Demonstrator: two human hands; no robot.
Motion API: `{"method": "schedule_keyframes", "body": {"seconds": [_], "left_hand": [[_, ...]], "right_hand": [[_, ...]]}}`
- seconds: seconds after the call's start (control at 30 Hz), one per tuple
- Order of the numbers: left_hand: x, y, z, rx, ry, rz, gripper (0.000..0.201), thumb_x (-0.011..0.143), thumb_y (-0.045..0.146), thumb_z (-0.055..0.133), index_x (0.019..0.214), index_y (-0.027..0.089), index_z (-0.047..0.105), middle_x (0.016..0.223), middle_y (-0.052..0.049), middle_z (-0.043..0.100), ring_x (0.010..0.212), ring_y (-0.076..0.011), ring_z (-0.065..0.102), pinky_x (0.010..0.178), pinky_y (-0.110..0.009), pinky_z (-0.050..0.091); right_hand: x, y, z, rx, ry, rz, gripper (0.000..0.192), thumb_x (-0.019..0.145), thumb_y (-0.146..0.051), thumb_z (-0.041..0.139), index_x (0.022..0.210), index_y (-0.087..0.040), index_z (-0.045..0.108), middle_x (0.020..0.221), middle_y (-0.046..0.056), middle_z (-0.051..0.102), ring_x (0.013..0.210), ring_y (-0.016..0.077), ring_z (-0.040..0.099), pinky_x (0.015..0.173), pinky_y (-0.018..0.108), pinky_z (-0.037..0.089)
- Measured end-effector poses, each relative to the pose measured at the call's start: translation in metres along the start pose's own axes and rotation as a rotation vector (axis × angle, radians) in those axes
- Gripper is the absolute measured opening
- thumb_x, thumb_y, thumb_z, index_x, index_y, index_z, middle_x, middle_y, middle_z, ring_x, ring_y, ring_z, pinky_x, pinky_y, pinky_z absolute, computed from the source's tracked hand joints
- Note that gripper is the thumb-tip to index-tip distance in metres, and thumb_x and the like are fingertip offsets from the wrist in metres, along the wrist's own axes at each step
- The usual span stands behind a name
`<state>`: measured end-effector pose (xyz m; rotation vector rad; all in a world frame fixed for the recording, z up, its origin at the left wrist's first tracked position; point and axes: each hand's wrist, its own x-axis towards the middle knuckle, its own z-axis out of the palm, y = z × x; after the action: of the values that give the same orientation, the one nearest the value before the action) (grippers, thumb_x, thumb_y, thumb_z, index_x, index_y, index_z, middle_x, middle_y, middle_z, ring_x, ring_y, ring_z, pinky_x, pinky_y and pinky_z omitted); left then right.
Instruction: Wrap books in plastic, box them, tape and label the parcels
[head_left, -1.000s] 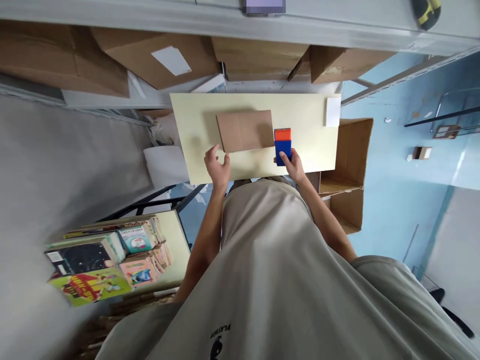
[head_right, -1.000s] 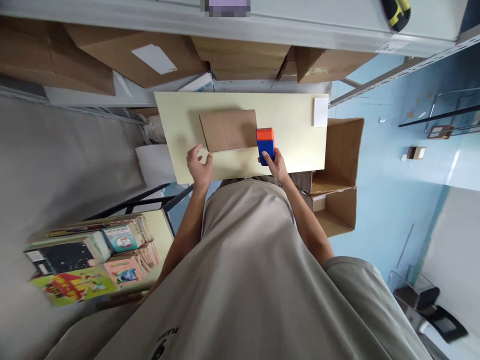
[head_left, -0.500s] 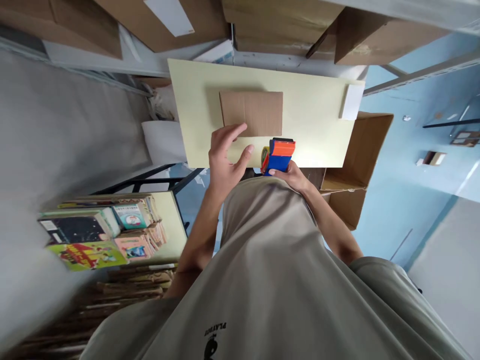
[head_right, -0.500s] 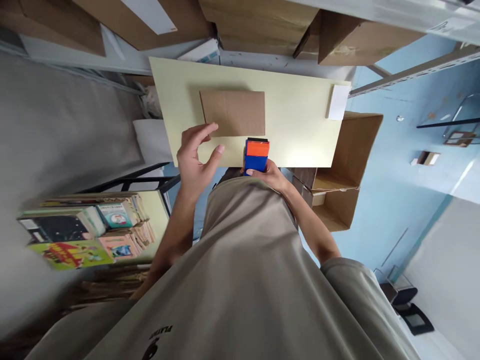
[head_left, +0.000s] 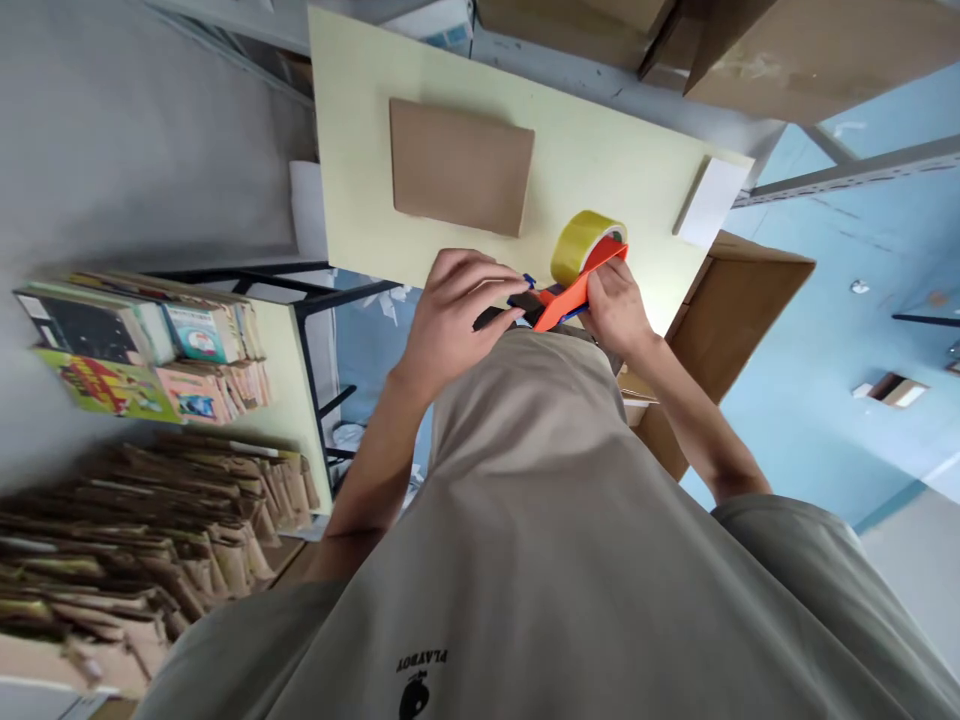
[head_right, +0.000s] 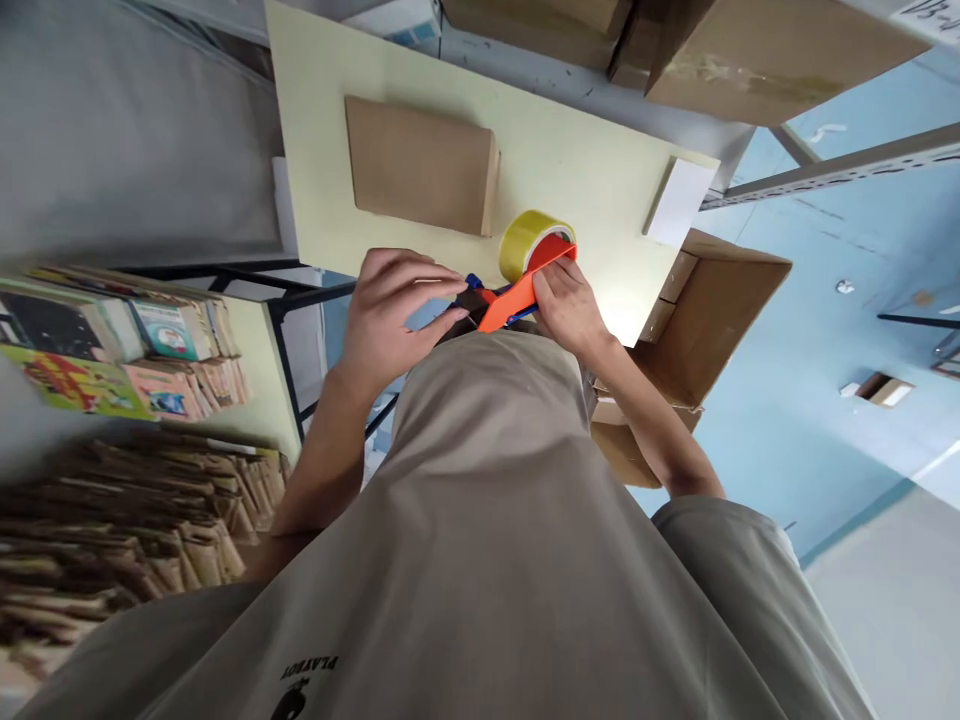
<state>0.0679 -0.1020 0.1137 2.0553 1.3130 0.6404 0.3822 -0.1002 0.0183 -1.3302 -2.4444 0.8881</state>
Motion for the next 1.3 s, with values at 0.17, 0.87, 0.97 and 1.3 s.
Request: {"method": "schedule_keyframes", "body": {"seconds": [0.17, 0.87, 0.97, 1.3], "left_hand": [[-0.007, 0.036, 0.02, 0.042, 0.063, 0.018, 0.01, 0.12, 0.044, 0.077, 0.126, 0.038, 0.082, 0.124, -0.003, 0.087, 0.122, -0.03, 0.076, 0.117, -0.061, 0.062], [-0.039, 0.034, 0.025, 0.102, 0.225, 0.123, 0.013, 0.123, 0.031, 0.067, 0.119, 0.031, 0.08, 0.113, -0.005, 0.084, 0.103, -0.0253, 0.078, 0.101, -0.05, 0.063], [-0.041, 0.015, 0.027, 0.053, 0.223, 0.057, 0.015, 0.123, 0.037, 0.07, 0.113, 0.03, 0.079, 0.11, -0.005, 0.083, 0.105, -0.0257, 0.077, 0.103, -0.048, 0.062], [-0.036, -0.053, 0.096, -0.311, 0.056, -0.316, 0.022, 0.108, 0.038, 0.084, 0.092, 0.026, 0.075, 0.093, -0.004, 0.081, 0.076, -0.0208, 0.066, 0.079, -0.037, 0.058]], "right_hand": [[-0.022, 0.014, -0.02, -0.078, -0.02, -0.041, 0.048, 0.12, -0.033, 0.046, 0.161, -0.017, 0.064, 0.134, 0.02, 0.078, 0.139, 0.0473, 0.073, 0.127, 0.081, 0.055], [-0.031, -0.02, -0.026, -0.19, 0.018, -0.119, 0.065, 0.126, -0.066, 0.031, 0.146, -0.016, 0.068, 0.126, 0.021, 0.08, 0.126, 0.0437, 0.078, 0.121, 0.073, 0.06], [-0.028, -0.031, -0.028, -0.182, -0.102, -0.072, 0.077, 0.125, -0.075, 0.024, 0.148, -0.016, 0.068, 0.127, 0.025, 0.083, 0.121, 0.0421, 0.081, 0.114, 0.064, 0.066], [-0.024, -0.046, -0.03, -0.378, -0.527, 0.15, 0.087, 0.125, -0.072, 0.027, 0.162, 0.002, 0.056, 0.118, 0.034, 0.087, 0.111, 0.0472, 0.084, 0.098, 0.052, 0.061]]}}
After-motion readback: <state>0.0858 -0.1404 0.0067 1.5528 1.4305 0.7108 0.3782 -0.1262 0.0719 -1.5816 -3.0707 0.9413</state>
